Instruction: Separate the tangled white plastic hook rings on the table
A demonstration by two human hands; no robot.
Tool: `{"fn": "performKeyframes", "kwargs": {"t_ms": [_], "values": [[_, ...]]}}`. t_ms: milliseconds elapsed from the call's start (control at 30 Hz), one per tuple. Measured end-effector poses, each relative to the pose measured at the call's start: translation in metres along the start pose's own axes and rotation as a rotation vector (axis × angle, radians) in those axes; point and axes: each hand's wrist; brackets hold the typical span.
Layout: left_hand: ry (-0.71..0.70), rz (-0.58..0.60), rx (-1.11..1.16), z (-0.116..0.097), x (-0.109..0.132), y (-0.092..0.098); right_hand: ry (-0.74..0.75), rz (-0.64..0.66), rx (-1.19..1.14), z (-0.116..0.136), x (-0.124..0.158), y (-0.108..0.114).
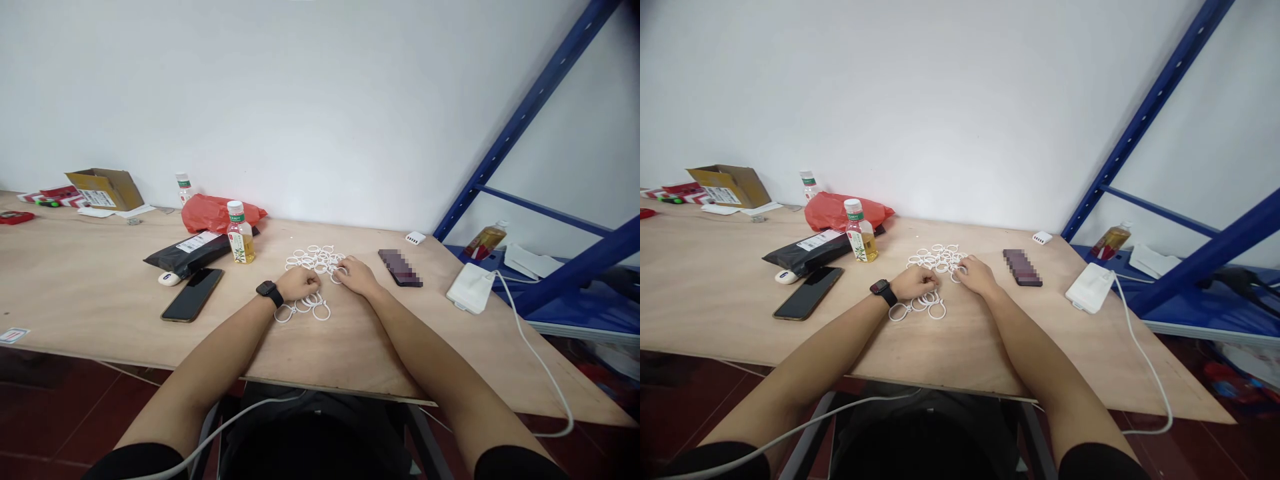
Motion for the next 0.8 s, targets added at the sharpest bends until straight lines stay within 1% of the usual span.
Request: {"fn": "performKeyframes", "kwargs": {"t_ms": [67, 133, 233, 333, 467, 567, 633, 733, 800], "values": [[0.009, -0.019, 0.011, -0.002, 0.000, 0.000, 0.025, 0.037, 0.008, 0.003, 0.001, 0.000], [0.011, -0.054, 0.013, -0.002, 0.000, 0.000, 0.042, 0.037, -0.003, 0.004, 0.001, 0.001], [0.020, -0.152, 0.017, 0.001, -0.001, -0.003, 0.069, -0.022, -0.053, 0.008, 0.001, 0.003], [0.020, -0.236, 0.033, 0.005, -0.003, -0.006, 0.114, -0.068, -0.140, 0.018, 0.003, 0.003], [-0.054, -0.296, 0.100, 0.003, -0.004, -0.007, 0.158, -0.066, -0.248, 0.037, 0.007, -0.001], [-0.094, -0.378, 0.160, -0.001, -0.004, -0.006, 0.199, -0.037, -0.245, 0.048, 0.009, -0.004], [-0.059, -0.421, 0.220, -0.002, -0.005, -0.006, 0.216, -0.022, -0.239, 0.051, 0.010, -0.004], [0.057, -0.443, 0.340, -0.002, -0.006, -0.007, 0.213, -0.004, -0.239, 0.051, 0.011, -0.003], [0.097, -0.462, 0.396, -0.001, -0.007, -0.007, 0.196, -0.007, -0.242, 0.050, 0.011, -0.001]]}}
Point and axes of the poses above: each hand's wrist, its own x-axis away from the middle knuckle, its own y-axis out of the back of the hand, z = x × y, and after that the axes turned 3 degrees about -z, right-handed
